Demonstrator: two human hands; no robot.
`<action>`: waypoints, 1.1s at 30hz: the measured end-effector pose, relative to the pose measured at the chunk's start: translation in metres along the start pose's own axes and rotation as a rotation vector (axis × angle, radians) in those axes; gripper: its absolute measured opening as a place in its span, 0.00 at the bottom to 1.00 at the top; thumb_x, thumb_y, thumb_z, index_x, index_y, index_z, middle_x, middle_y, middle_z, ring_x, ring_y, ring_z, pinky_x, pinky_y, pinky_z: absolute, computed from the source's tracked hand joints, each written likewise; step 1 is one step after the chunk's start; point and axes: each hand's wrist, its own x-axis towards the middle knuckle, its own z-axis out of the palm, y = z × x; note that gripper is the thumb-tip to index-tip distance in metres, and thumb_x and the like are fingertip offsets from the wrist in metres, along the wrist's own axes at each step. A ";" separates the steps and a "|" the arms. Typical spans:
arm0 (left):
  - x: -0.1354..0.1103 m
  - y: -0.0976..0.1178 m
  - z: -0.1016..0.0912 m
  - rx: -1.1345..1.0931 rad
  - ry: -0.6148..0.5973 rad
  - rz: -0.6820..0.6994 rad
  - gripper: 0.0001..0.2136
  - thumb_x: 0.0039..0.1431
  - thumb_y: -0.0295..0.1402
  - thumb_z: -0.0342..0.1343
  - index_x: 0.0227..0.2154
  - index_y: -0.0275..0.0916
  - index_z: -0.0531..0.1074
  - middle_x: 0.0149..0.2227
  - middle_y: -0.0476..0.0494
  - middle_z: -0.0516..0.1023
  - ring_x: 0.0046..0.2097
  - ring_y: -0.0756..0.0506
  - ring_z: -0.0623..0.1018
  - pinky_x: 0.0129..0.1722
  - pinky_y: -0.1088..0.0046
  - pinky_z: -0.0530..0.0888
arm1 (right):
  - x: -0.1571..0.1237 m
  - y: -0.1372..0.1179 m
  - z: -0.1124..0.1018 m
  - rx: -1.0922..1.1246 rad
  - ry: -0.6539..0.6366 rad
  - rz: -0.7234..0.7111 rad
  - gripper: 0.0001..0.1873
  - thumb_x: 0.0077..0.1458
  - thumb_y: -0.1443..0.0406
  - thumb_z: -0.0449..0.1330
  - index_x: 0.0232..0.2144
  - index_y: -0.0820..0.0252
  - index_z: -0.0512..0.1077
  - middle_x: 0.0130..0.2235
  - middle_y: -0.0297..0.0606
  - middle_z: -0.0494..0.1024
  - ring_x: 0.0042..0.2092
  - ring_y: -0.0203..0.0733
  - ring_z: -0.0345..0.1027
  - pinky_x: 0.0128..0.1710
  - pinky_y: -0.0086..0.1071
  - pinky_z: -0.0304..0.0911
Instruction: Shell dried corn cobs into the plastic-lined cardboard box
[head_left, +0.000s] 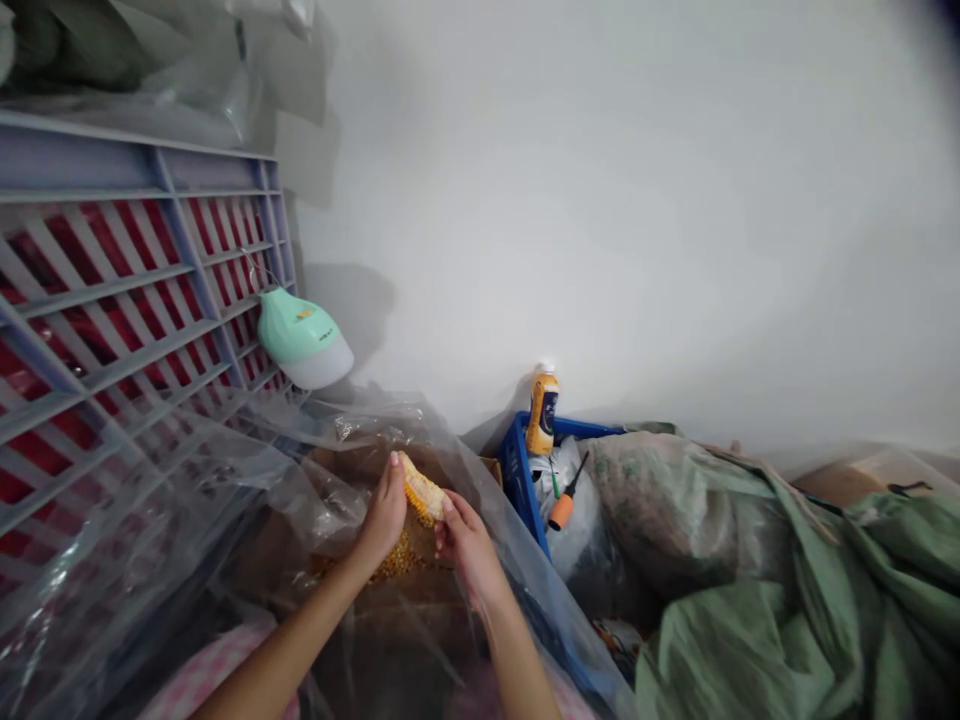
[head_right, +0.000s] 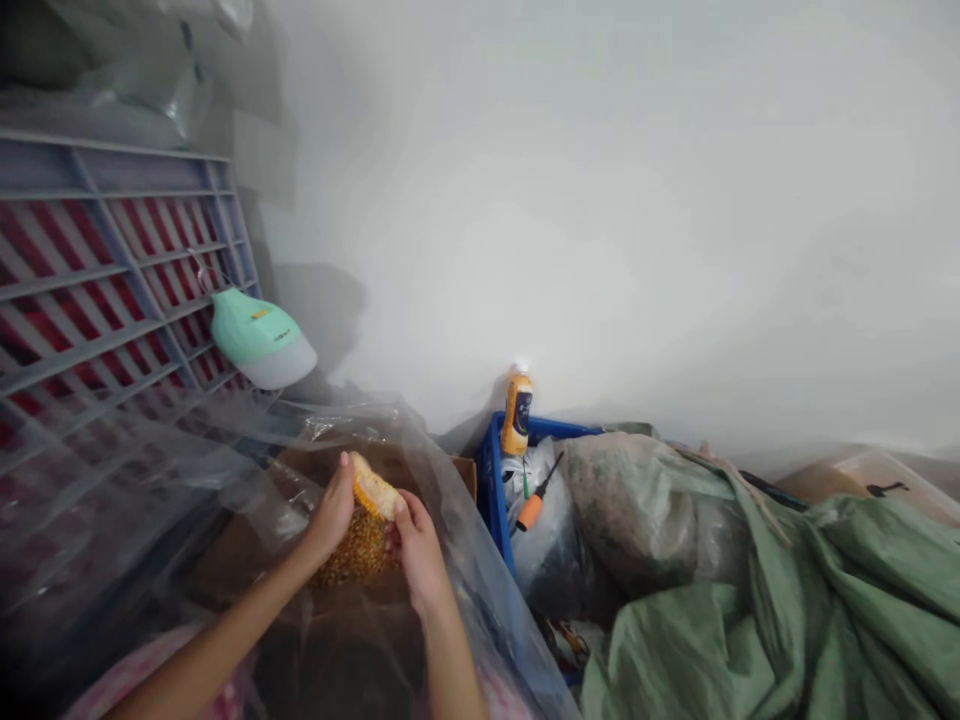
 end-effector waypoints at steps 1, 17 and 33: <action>0.000 -0.003 0.001 0.033 0.020 0.022 0.27 0.52 0.54 0.39 0.36 0.35 0.69 0.43 0.33 0.73 0.51 0.39 0.69 0.51 0.62 0.65 | -0.001 0.002 0.000 0.009 -0.009 -0.005 0.27 0.40 0.51 0.62 0.40 0.60 0.67 0.22 0.27 0.65 0.20 0.29 0.54 0.21 0.25 0.51; 0.001 -0.001 -0.004 0.314 -0.059 0.179 0.22 0.59 0.43 0.34 0.41 0.34 0.68 0.41 0.34 0.75 0.46 0.41 0.73 0.45 0.63 0.68 | -0.010 0.014 0.010 0.273 -0.085 0.055 0.28 0.36 0.59 0.68 0.42 0.58 0.68 0.23 0.27 0.66 0.23 0.27 0.55 0.26 0.24 0.55; -0.009 -0.001 0.008 0.331 -0.217 0.103 0.21 0.56 0.48 0.36 0.30 0.39 0.69 0.34 0.40 0.75 0.39 0.41 0.74 0.41 0.66 0.67 | -0.019 0.001 0.007 -0.785 0.042 -0.323 0.21 0.56 0.52 0.46 0.33 0.62 0.70 0.28 0.35 0.72 0.29 0.37 0.62 0.30 0.28 0.54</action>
